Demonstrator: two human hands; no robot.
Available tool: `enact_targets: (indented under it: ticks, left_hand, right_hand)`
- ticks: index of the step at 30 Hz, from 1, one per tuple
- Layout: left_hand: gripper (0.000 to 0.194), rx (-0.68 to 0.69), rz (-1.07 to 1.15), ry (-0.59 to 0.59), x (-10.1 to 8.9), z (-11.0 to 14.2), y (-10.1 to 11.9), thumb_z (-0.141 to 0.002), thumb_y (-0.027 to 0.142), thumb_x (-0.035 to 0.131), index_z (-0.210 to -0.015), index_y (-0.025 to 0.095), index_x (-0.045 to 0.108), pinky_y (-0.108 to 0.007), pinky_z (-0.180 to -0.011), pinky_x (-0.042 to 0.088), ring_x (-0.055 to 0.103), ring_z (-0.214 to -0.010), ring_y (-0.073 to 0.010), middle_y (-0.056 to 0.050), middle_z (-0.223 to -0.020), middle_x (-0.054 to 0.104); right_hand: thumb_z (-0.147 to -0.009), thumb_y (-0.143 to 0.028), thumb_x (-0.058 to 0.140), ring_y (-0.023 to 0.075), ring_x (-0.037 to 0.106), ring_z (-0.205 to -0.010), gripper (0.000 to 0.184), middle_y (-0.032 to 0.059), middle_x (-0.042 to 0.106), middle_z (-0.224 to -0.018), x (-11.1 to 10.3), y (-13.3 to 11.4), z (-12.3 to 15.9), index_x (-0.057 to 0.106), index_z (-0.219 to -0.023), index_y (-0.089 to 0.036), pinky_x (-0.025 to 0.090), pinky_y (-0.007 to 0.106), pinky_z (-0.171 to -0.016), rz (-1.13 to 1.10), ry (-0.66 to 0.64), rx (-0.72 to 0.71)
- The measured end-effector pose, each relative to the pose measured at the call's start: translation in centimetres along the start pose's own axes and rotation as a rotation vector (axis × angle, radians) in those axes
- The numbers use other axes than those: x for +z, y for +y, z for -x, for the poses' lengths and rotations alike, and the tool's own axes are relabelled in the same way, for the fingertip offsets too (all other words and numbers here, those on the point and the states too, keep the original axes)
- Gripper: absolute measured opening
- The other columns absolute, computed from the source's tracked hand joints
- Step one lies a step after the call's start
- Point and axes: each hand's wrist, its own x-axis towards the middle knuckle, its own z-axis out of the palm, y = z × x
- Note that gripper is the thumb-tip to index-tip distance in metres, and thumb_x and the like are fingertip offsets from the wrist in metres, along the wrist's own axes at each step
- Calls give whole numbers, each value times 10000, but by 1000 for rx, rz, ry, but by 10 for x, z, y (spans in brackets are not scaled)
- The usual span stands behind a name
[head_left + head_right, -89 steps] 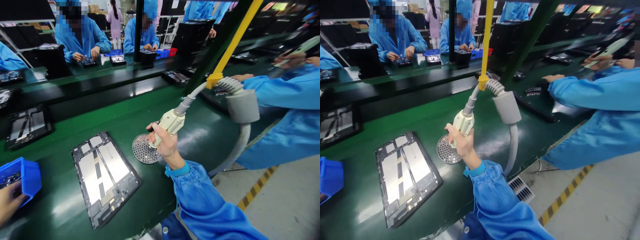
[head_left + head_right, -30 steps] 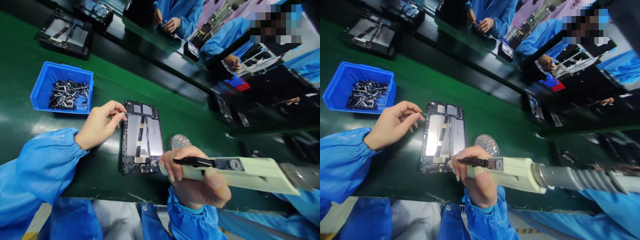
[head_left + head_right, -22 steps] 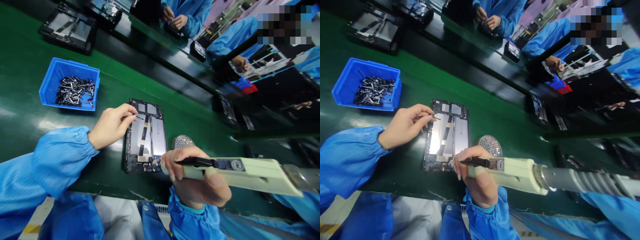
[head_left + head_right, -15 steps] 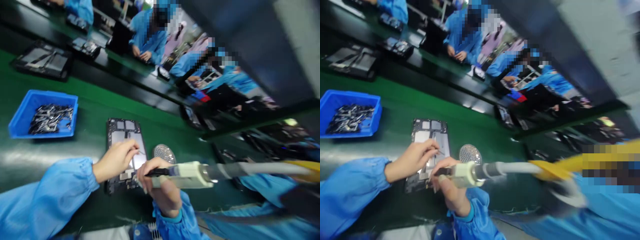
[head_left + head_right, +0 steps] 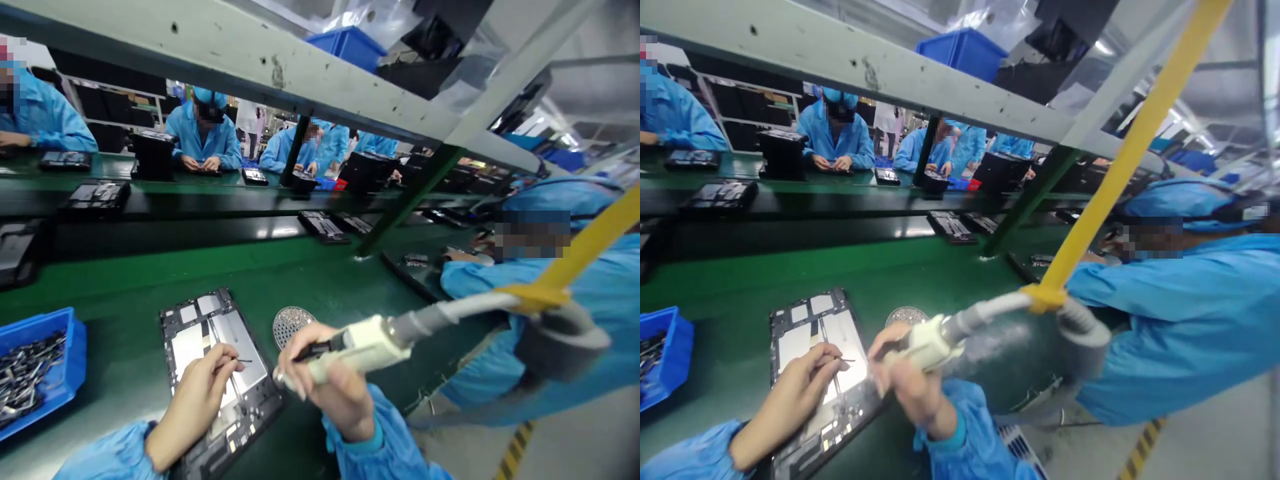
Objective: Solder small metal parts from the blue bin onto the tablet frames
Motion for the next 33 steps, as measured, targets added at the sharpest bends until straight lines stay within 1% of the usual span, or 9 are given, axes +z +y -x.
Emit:
enact_targets:
  ticks: [3, 7, 9, 13, 16, 20, 25, 29, 33]
  left_hand:
    - [481, -22, 69, 37, -4, 3, 9, -963, 611, 436, -1079, 169, 586, -335, -699, 509, 646, -694, -205, -142, -999, 775]
    - [458, -55, 154, 120, -18, 6, 23, -921, 597, 537, -1002, 155, 627, -277, -599, 507, 613, -635, -167, -134, -947, 765]
    - [487, -93, 134, 182, -31, 7, 28, -875, 607, 592, -1005, 144, 663, -258, -534, 477, 584, -570, -156, -96, -832, 735]
    - [576, -222, 69, 372, -59, 3, 32, -696, 661, 705, -946, 143, 692, -230, -472, 383, 496, -488, -130, -22, -633, 626]
    - [658, -320, 50, 487, -73, -2, 30, -597, 692, 737, -956, 141, 714, -219, -506, 376, 487, -523, -124, -8, -612, 606]
    - [686, -363, 44, 556, -81, -9, 28, -555, 691, 759, -972, 148, 736, -217, -534, 371, 486, -548, -122, -3, -621, 607]
    - [630, -362, 28, 599, -87, -14, 21, -567, 675, 757, -944, 171, 733, -218, -543, 380, 485, -542, -119, 5, -616, 595]
    - [610, -345, 16, 594, -91, -15, 14, -605, 675, 752, -966, 182, 740, -207, -540, 380, 481, -546, -115, 9, -614, 589]
    - [596, -346, 40, 614, -92, -15, 12, -577, 653, 758, -933, 175, 736, -204, -520, 372, 477, -530, -110, 7, -601, 584]
  right_hand:
    - [-889, -523, 735, 113, 428, -392, 319, -28, 465, -466, -23, -13, -21, 784, -899, -208, 403, 246, -452, -33, 75, -125]
    - [-853, -512, 769, 115, 443, -369, 323, -28, 462, -433, -49, -10, -31, 772, -827, -190, 438, 260, -462, 49, 286, -144]
    - [-826, -517, 789, 118, 439, -353, 351, -27, 461, -426, -55, -4, -31, 723, -751, -180, 443, 268, -442, 62, 358, -132]
    - [-779, -533, 828, 114, 434, -338, 397, -34, 456, -422, -58, 5, -31, 707, -773, -154, 433, 256, -398, 83, 447, -102]
    - [-775, -529, 842, 105, 446, -336, 413, -37, 456, -429, -58, 10, -31, 689, -747, -146, 450, 245, -396, 61, 449, -78]
    - [-764, -534, 852, 107, 462, -341, 421, -30, 474, -428, -58, 13, -30, 717, -776, -136, 483, 254, -426, 58, 435, -23]
    - [-748, -536, 861, 112, 459, -339, 426, -28, 482, -439, -59, 16, -30, 703, -771, -141, 441, 248, -394, 56, 434, 34]
    - [-745, -557, 857, 118, 471, -348, 441, -34, 479, -459, -59, 17, -30, 701, -779, -146, 421, 247, -388, 87, 420, 54]
    - [-744, -568, 854, 106, 446, -342, 449, -33, 472, -456, -58, 18, -30, 702, -770, -147, 412, 247, -391, 97, 411, 53]
